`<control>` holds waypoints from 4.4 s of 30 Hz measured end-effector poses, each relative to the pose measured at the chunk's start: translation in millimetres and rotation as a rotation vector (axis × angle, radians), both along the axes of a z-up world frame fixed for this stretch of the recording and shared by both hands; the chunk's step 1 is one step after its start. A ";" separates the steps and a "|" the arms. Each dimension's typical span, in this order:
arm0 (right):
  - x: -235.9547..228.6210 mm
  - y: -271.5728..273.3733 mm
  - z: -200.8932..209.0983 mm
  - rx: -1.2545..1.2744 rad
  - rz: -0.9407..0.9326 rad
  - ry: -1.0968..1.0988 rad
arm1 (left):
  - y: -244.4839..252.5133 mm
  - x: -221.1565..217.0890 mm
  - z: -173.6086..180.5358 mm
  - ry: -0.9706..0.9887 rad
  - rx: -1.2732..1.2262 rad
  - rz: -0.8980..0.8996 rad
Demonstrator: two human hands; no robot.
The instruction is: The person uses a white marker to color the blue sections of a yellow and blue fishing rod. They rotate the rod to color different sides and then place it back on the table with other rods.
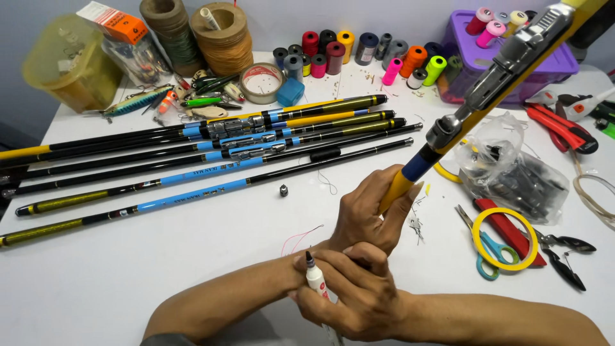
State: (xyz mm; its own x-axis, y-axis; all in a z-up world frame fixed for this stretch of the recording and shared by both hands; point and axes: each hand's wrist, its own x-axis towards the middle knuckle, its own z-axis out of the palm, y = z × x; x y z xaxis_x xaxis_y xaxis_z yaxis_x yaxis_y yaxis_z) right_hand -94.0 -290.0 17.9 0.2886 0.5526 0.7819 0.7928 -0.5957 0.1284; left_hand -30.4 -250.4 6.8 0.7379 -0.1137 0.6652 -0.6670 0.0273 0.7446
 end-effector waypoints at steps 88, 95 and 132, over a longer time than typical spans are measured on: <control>72.8 -115.3 -58.7 0.515 -0.094 0.895 | 223.5 13.2 -51.8 0.055 0.984 0.142; 89.1 -113.1 -61.2 0.600 -0.011 0.953 | 223.6 13.8 -54.4 0.083 1.001 0.176; 85.8 -95.6 -68.9 0.387 0.009 0.691 | 228.3 17.7 -56.8 0.045 0.974 0.120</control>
